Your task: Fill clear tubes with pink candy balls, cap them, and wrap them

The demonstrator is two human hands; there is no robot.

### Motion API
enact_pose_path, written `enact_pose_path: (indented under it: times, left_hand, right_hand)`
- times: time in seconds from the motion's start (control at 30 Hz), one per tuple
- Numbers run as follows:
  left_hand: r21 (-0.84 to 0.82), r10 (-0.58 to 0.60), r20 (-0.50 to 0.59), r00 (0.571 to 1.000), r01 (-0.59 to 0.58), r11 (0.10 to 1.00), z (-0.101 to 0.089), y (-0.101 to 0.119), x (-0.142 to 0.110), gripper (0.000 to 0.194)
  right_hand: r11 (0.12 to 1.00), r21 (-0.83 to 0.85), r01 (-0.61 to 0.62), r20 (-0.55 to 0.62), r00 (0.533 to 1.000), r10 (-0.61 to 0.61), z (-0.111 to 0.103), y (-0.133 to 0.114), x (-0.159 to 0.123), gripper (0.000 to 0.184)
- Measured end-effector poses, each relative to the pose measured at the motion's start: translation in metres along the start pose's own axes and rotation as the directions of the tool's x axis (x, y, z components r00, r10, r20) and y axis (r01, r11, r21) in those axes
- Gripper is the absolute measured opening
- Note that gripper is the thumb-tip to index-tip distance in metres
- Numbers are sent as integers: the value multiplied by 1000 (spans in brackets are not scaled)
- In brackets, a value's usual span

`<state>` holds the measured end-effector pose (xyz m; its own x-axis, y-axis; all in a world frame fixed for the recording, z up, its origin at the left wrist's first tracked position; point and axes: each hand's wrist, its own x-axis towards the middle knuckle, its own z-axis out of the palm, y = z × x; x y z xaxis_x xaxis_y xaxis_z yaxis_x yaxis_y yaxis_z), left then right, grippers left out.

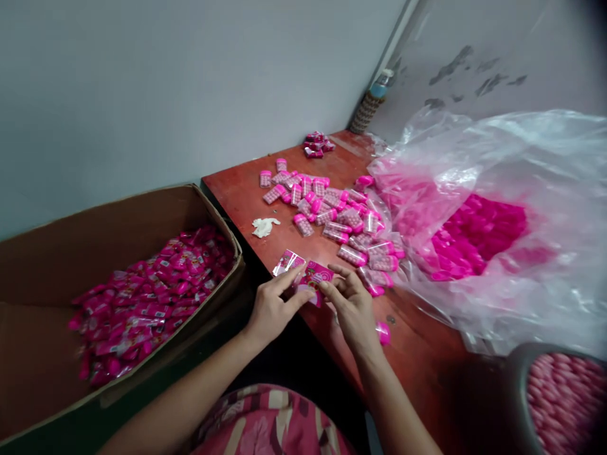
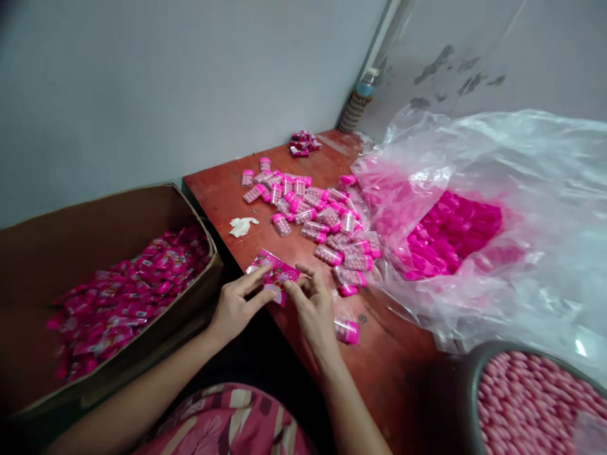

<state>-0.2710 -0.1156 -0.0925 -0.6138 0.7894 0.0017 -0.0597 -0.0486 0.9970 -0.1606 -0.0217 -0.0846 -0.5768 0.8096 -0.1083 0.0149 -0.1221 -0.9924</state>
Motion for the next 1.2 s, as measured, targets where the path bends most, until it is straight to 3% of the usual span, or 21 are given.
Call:
enact_pose_path:
  times: [0.07,0.2,0.27,0.33,0.4,0.47,0.53,0.6,0.67,0.7,0.8,0.87,0.9,0.97,1.03,1.13,1.2]
  left_hand:
    - [-72,-169,76,983,174,982,-5,-3,1,31]
    - [-68,-377,289,880,412,909,-7,-11,5,21]
    - [-102,-445,320,836,497,862,-4,-13,5,21]
    - [-144,-490,293,821,545,826,-1,-12,4,21]
    - [-191,-519,235,822,562,805,3,-12,3,22]
    - [-253,-541,187,820,573,780,8,-11,3,22]
    - [-310,-556,159,816,576,756,14,-11,2,23]
    - [-354,-564,149,812,577,736,20,-11,2,25]
    - [-391,-570,142,810,574,719,25,-10,1,26]
    - [-410,-573,138,808,573,710,27,-9,1,26]
    - [-474,-586,119,801,564,676,26,-5,1,26]
    - [-526,-593,100,799,549,650,23,-3,2,24]
    - [-552,-596,90,798,539,637,22,-2,3,23]
    - [-595,-605,78,792,524,609,22,-1,5,20]
    - [-632,-617,83,782,521,574,23,-2,7,16]
    - [-688,-641,98,762,517,509,27,-5,9,12]
    - [-725,-650,94,754,499,474,29,-7,10,9]
  right_hand:
    - [1000,3,-19,46,999,19,-1,2,-1,34]
    - [996,-85,-14,137,990,25,-7,7,-10,32]
    - [973,-226,39,120,993,-12,-16,7,-19,28]
    - [897,-432,97,50,995,-84,-35,3,-30,23]
    - [758,-642,116,-56,979,-197,-59,-4,-44,23]
    - [605,-795,51,-158,945,-288,-81,-10,-56,26]
    - [433,-892,-127,-251,937,-243,-93,-13,-63,31]
    - [210,-925,-316,-343,932,-112,-90,-12,-63,40]
    - [28,-923,-384,-385,922,-39,-79,-7,-56,49]
    - [-6,-933,-359,-358,932,-47,-74,-3,-52,50]
    - [55,-997,-55,-62,988,-138,-69,8,-38,39]
    - [142,-980,141,112,975,-193,-74,13,-33,40]
    - [180,-969,172,132,968,-214,-77,14,-33,42]
    - [219,-969,119,65,969,-239,-81,15,-34,46]
    - [184,-981,60,16,972,-233,-81,15,-36,45]
    - [91,-994,56,39,983,-180,-74,16,-34,35]
    - [116,-992,45,23,982,-185,-70,17,-33,27]
